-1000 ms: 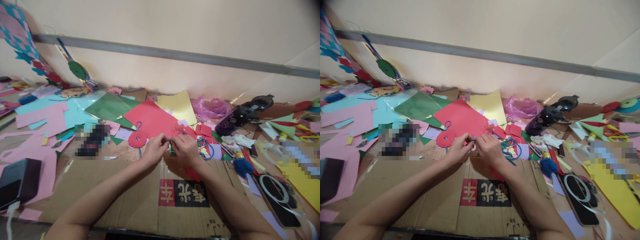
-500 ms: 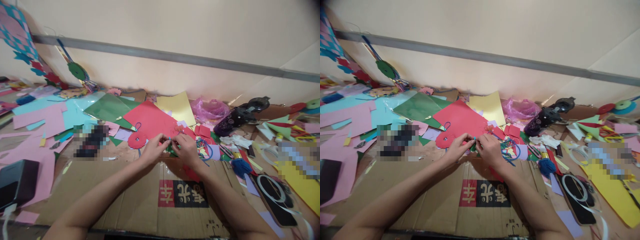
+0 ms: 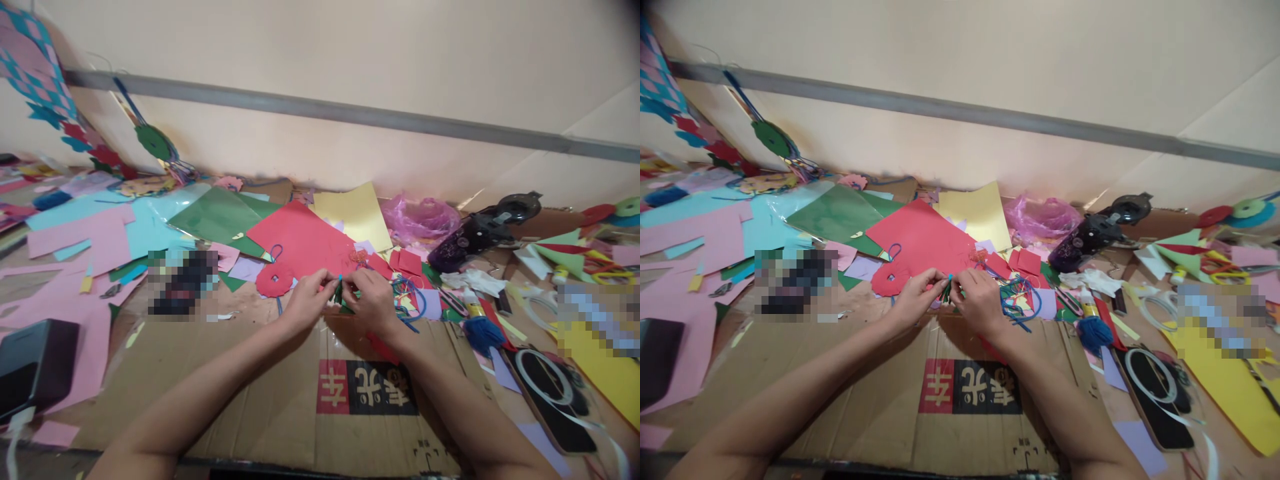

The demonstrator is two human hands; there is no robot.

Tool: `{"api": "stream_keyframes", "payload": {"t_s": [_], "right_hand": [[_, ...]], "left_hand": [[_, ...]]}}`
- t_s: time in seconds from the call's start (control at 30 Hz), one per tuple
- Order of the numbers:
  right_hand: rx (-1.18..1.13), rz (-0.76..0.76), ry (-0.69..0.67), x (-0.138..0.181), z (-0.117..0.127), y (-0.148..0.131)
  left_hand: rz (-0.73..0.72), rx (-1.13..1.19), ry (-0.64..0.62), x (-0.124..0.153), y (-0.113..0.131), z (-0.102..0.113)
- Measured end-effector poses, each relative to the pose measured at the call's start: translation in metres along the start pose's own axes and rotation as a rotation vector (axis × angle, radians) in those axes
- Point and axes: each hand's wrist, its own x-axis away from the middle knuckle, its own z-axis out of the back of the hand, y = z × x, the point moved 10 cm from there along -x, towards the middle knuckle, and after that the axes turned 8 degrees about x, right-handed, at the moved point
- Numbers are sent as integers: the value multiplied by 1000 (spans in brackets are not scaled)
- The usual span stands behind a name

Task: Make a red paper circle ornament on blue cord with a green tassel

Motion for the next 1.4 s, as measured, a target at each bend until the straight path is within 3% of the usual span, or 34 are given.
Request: {"api": "stream_keyframes", "payload": {"t_s": [0.17,0.27,0.53,0.77,0.93,1.1,1.2,1.4], "right_hand": [[-198,-139,-64,-2,-2,14],[-234,-112,-100,-4,-3,13],[0,90,-60,-4,1,-1],[26,62,-53,-2,-1,-3],[-290,-213,-88,-3,-4,19],[-640,-476,-167,0,-17,41],[-663,-471,-160,-2,-16,41],[-481,-303,-112,-5,-6,28]], "left_hand": [[-4,73,8,0,-2,0],[-12,45,9,-1,-2,2],[-166,-316,16,2,14,3],[-177,-415,18,6,19,-1],[-141,-277,25,6,18,1],[-57,86,-10,2,8,-2],[-21,235,-14,0,4,-3],[79,336,-19,-4,-9,-3]]}}
